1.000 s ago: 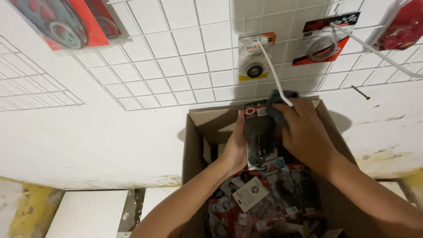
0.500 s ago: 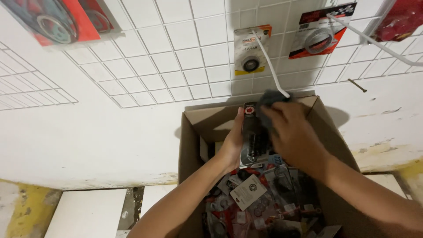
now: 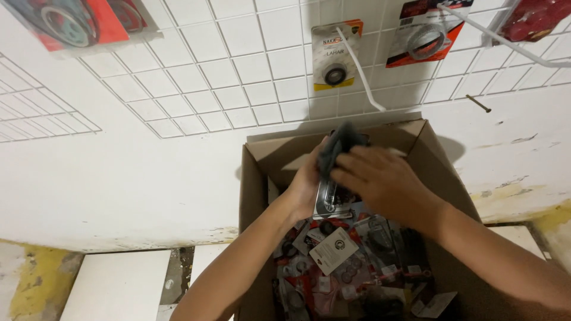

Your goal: The person wipes the packaging of small hardware items, such as a master key set and a lock cylinder, using a yellow cloth. They retrieve the items from a cardboard box, clean the plastic and cardboard surfaces, and then hang them on a wall-mounted wire grid display.

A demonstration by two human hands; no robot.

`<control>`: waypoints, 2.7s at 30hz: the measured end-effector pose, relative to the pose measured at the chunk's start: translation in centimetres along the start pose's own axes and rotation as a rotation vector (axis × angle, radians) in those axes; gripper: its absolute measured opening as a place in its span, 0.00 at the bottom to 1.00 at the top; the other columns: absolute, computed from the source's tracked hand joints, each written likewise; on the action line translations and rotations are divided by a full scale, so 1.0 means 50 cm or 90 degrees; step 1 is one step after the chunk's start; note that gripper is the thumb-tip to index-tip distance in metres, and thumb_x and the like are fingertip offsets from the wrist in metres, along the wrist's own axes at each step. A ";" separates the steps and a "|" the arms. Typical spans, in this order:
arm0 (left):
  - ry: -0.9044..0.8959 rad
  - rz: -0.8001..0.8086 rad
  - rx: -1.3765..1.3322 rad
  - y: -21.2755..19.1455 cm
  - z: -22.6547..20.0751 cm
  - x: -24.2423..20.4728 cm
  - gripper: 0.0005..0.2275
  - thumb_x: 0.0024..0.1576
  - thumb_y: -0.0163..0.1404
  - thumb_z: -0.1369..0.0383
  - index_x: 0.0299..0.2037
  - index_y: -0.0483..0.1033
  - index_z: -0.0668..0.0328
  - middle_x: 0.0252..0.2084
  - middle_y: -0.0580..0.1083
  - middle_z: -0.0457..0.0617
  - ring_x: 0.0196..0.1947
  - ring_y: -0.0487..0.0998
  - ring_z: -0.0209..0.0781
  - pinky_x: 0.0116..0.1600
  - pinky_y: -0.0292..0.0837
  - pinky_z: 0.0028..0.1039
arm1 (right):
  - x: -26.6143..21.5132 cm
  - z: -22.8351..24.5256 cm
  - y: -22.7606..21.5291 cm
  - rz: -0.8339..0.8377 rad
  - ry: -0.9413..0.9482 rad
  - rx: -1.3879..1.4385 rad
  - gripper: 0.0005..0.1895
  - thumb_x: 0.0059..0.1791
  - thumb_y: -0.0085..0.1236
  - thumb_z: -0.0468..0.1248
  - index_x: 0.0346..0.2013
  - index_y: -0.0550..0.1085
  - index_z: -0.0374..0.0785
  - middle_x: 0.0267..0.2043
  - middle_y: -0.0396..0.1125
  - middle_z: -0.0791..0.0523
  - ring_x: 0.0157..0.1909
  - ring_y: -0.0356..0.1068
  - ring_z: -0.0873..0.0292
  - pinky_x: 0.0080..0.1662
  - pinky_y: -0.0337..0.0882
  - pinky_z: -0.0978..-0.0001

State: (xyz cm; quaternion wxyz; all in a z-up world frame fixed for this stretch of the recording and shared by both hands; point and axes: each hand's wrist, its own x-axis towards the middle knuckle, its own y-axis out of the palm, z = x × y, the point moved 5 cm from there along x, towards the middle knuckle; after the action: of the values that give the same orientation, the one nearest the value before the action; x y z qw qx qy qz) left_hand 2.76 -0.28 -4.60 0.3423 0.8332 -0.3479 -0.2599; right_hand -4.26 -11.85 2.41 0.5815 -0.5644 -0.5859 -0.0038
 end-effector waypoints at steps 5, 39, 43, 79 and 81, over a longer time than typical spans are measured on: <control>0.040 -0.083 0.118 0.024 -0.017 -0.016 0.29 0.61 0.33 0.41 0.52 0.71 0.59 0.54 0.68 0.59 0.48 0.67 0.49 0.46 0.60 0.39 | -0.020 0.017 0.044 0.023 -0.052 0.008 0.15 0.50 0.57 0.32 0.52 0.75 0.43 0.58 0.68 0.51 0.55 0.68 0.43 0.49 0.73 0.49; 0.133 -0.250 -0.155 0.019 -0.083 0.007 0.35 0.58 0.31 0.40 0.59 0.67 0.63 0.55 0.71 0.62 0.49 0.69 0.51 0.59 0.61 0.37 | -0.007 0.076 0.038 0.208 0.021 0.194 0.28 0.37 0.61 0.31 0.53 0.73 0.35 0.55 0.67 0.50 0.52 0.66 0.49 0.49 0.71 0.61; 0.109 -0.211 -0.136 0.026 -0.091 0.002 0.39 0.54 0.33 0.38 0.66 0.64 0.60 0.61 0.69 0.63 0.52 0.71 0.52 0.58 0.65 0.40 | 0.034 0.025 -0.004 0.176 0.125 0.182 0.22 0.36 0.59 0.30 0.45 0.73 0.39 0.45 0.69 0.55 0.43 0.67 0.53 0.43 0.69 0.63; -0.029 -0.096 -0.212 -0.025 -0.007 0.054 0.27 0.57 0.54 0.43 0.49 0.81 0.61 0.47 0.79 0.60 0.48 0.80 0.55 0.56 0.75 0.43 | -0.009 -0.088 0.009 0.081 0.353 0.105 0.33 0.43 0.61 0.29 0.64 0.69 0.30 0.54 0.65 0.42 0.59 0.65 0.36 0.60 0.66 0.46; -0.003 -0.102 -0.170 0.020 -0.016 0.036 0.27 0.57 0.54 0.42 0.51 0.81 0.58 0.49 0.78 0.58 0.50 0.79 0.52 0.59 0.73 0.40 | -0.011 -0.057 0.019 0.054 0.291 0.125 0.29 0.43 0.61 0.28 0.60 0.71 0.31 0.53 0.65 0.41 0.57 0.65 0.34 0.60 0.66 0.43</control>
State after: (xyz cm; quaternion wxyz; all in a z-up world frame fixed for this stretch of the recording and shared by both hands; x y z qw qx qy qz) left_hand 4.01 -1.88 -3.72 0.4276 0.8048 -0.2437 -0.3318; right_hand -1.89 -13.74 2.35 0.7508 -0.5134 -0.4126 -0.0500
